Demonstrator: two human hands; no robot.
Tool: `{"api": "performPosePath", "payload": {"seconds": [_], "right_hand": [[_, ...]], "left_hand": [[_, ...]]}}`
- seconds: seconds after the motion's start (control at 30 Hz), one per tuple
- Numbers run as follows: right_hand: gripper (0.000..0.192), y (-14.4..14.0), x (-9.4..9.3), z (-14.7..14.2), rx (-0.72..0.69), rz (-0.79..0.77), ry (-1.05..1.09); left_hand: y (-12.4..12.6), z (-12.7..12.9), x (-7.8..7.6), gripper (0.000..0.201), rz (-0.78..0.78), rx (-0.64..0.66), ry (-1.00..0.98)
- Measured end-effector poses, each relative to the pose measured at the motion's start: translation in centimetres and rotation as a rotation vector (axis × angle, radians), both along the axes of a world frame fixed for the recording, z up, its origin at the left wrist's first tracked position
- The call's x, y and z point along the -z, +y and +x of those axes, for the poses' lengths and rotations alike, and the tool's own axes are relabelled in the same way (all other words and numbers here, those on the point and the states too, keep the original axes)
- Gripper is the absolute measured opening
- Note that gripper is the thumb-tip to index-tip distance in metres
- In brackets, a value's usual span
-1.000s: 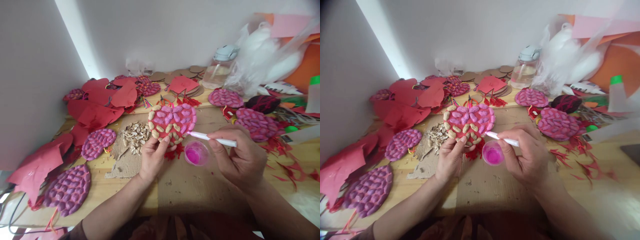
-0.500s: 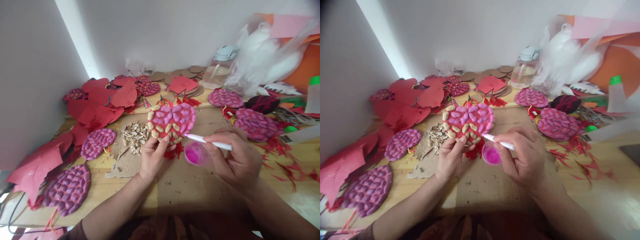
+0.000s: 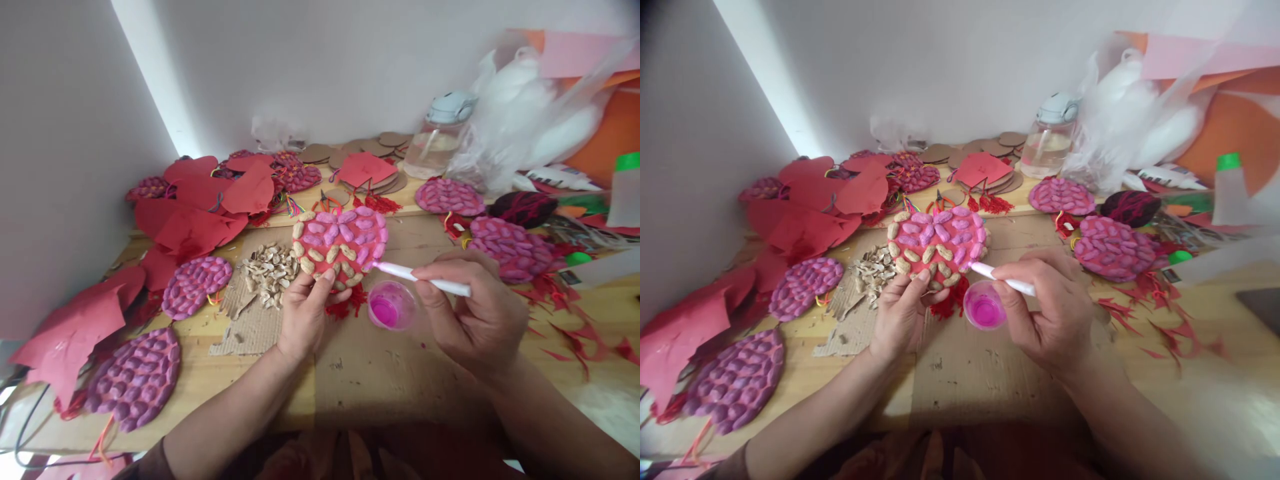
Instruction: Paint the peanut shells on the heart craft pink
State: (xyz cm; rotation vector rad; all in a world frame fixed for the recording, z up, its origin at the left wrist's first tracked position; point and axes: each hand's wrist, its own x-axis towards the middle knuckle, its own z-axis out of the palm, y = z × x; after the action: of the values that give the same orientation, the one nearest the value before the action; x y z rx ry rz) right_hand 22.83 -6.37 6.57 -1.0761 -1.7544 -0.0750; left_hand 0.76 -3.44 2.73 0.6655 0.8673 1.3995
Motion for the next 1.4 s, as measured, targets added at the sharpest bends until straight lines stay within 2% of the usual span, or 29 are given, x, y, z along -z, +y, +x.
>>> {"api": "performPosePath", "payload": {"seconds": [0.1,0.27,0.4,0.57,0.67,0.9,1.0,1.23,1.4], "right_hand": [[0.028,0.0,0.1,0.0,-0.029,-0.036,0.031],[0.027,0.1,0.2,0.1,0.019,-0.027,0.088],[0.028,0.1,0.3,0.0,-0.024,-0.033,0.062],[0.025,0.3,0.2,0.0,0.021,-0.006,0.066],[0.026,0.3,0.1,-0.1,-0.016,0.000,0.045],[0.025,0.2,0.1,-0.1,0.003,0.020,0.029],[0.025,0.2,0.1,-0.2,-0.048,-0.012,-0.012],[0.027,0.1,-0.1,-0.3,0.019,0.013,-0.017],[0.024,0.1,0.0,-0.2,-0.015,-0.022,-0.054]], "left_hand": [[0.1,0.1,-0.3,0.030,-0.053,0.008,-0.043],[0.2,0.1,-0.8,0.035,-0.095,0.031,-0.088],[0.2,0.1,-0.9,0.036,-0.111,0.021,-0.116],[0.2,0.2,-1.1,0.039,-0.126,0.014,-0.107],[0.2,0.2,-1.2,0.039,-0.128,0.011,-0.102],[0.1,0.1,-1.0,0.038,-0.103,0.013,-0.078],[0.1,0.1,-0.8,0.035,-0.085,0.009,-0.055],[0.0,0.0,-0.2,0.030,0.003,-0.008,0.039],[-0.3,0.1,-0.1,0.027,0.072,-0.004,0.116]]}}
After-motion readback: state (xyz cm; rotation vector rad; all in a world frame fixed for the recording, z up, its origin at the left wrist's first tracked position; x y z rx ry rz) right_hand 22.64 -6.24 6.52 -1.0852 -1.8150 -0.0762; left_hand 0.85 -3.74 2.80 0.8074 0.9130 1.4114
